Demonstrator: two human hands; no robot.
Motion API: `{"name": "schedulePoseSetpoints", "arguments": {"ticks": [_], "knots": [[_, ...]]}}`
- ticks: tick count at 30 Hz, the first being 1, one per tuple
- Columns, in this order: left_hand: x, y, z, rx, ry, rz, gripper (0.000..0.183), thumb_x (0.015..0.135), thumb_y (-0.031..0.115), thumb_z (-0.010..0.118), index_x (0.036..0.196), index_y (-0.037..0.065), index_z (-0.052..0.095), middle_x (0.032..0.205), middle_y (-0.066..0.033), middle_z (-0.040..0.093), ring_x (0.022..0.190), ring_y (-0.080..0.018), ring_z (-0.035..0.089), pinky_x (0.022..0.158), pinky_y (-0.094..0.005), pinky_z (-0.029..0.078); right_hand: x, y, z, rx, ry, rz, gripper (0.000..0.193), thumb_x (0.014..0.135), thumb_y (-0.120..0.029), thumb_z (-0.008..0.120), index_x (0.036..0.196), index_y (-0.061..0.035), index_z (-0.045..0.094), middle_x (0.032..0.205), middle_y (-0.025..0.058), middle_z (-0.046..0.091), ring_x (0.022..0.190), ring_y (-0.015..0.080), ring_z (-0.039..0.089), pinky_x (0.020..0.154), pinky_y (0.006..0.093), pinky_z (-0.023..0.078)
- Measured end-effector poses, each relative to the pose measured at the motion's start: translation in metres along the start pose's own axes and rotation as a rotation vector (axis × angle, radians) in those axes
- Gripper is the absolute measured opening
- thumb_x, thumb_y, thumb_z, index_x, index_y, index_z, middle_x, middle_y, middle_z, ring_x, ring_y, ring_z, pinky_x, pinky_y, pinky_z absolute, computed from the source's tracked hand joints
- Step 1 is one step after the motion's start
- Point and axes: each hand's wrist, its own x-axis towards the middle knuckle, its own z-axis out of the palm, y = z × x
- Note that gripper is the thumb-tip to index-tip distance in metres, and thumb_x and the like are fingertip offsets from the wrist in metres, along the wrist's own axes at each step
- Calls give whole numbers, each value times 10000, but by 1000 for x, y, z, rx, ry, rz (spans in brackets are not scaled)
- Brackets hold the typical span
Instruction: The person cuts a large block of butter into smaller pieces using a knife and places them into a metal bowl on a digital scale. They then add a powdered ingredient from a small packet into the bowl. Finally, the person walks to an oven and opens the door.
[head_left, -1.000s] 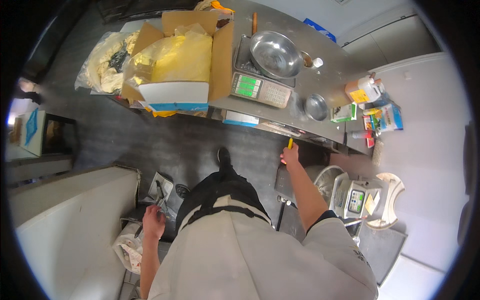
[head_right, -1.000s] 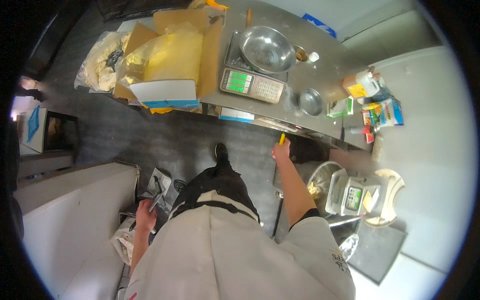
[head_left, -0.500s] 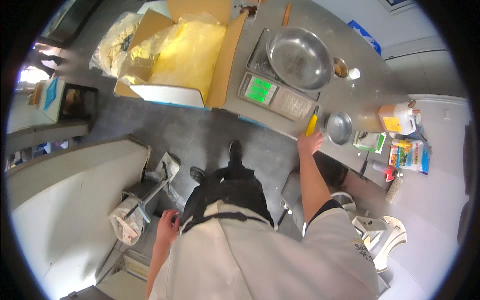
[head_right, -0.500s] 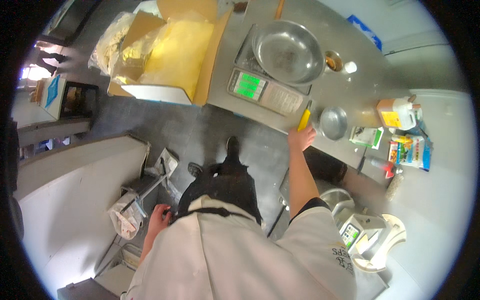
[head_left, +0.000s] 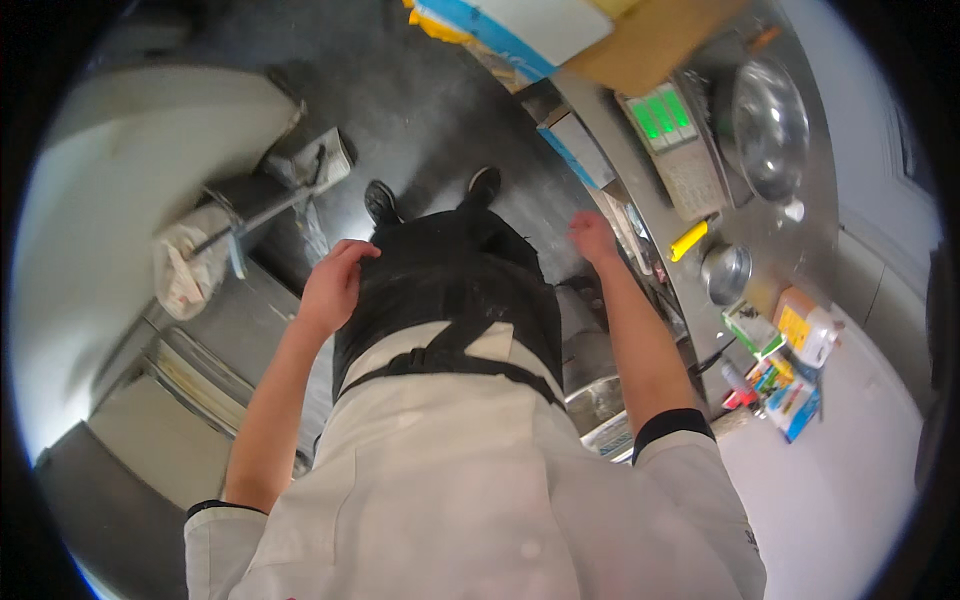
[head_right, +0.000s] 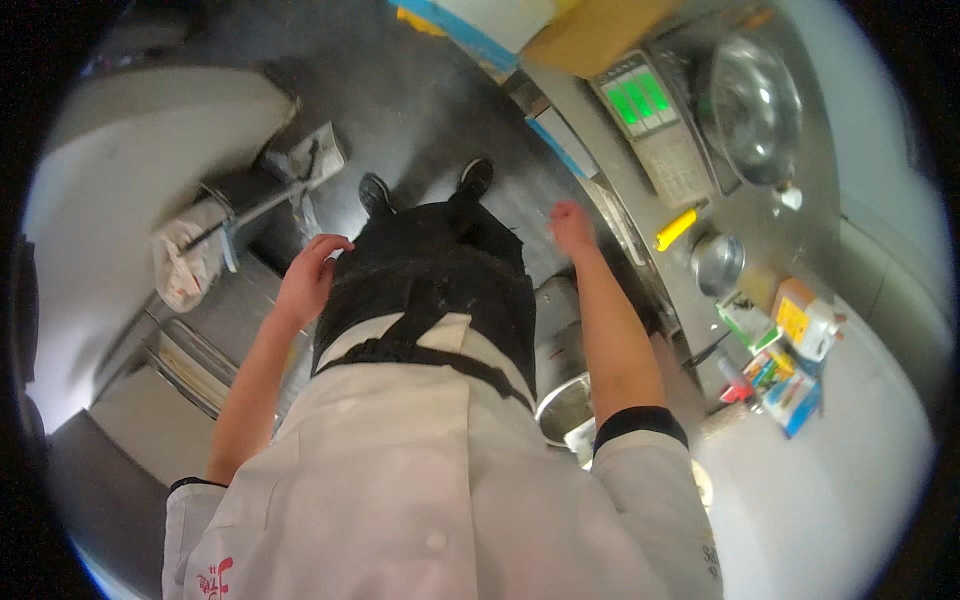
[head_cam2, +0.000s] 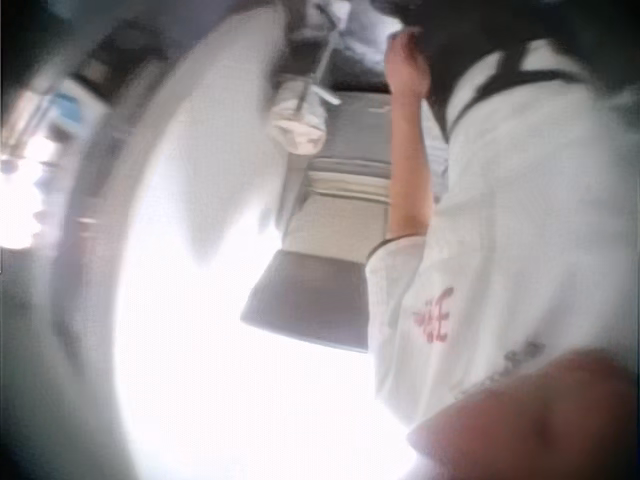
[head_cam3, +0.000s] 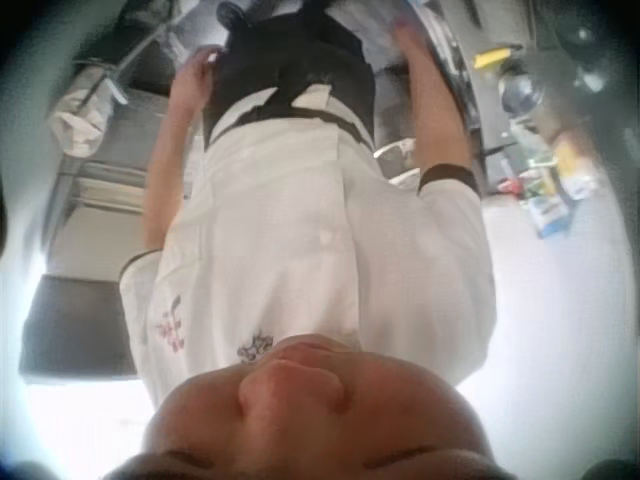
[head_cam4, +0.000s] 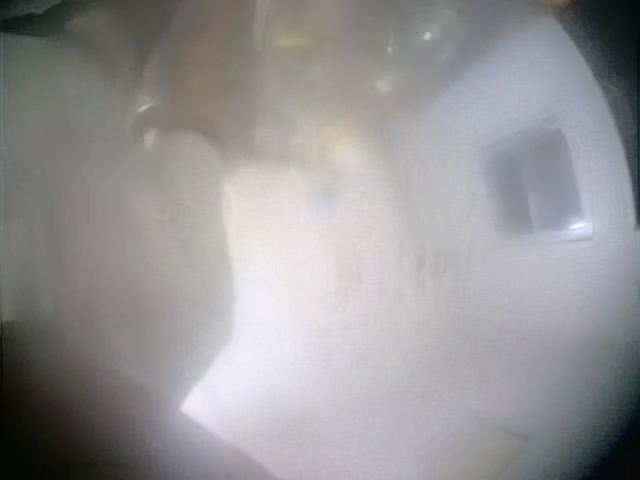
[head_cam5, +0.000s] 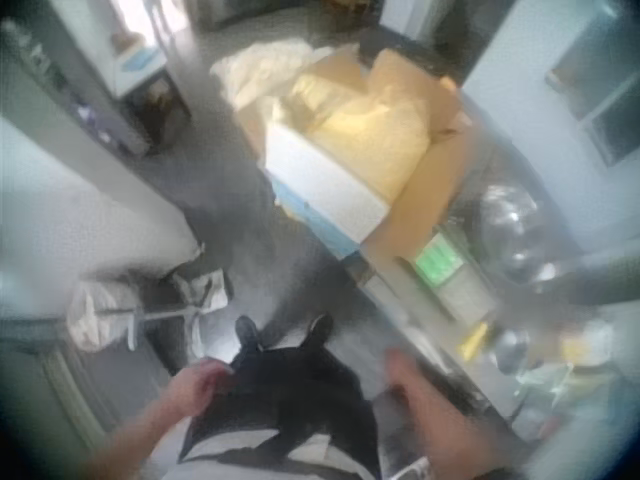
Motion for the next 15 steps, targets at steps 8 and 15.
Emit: {"name": "schedulePoseSetpoints", "arguments": {"ticks": [8,15], "knots": [[-51,-62,69,-359,105,-380,292,1037,1,603,1312,45,689,1278,-166,694,1215,-364,687,1045,-397,539,151,43,-5,-191,149,-28,766,919,-89,736,1636,-117,468,1546,210,597,1366,382,629,1112,474,540],[-60,-124,134,-423,-19,-556,282,1005,-46,590,1260,20,688,1238,-173,703,1188,-363,693,1039,-390,534,267,28,-17,-327,400,76,777,963,-262,708,1630,22,429,1635,323,487,1467,475,549,1220,509,468]]}}
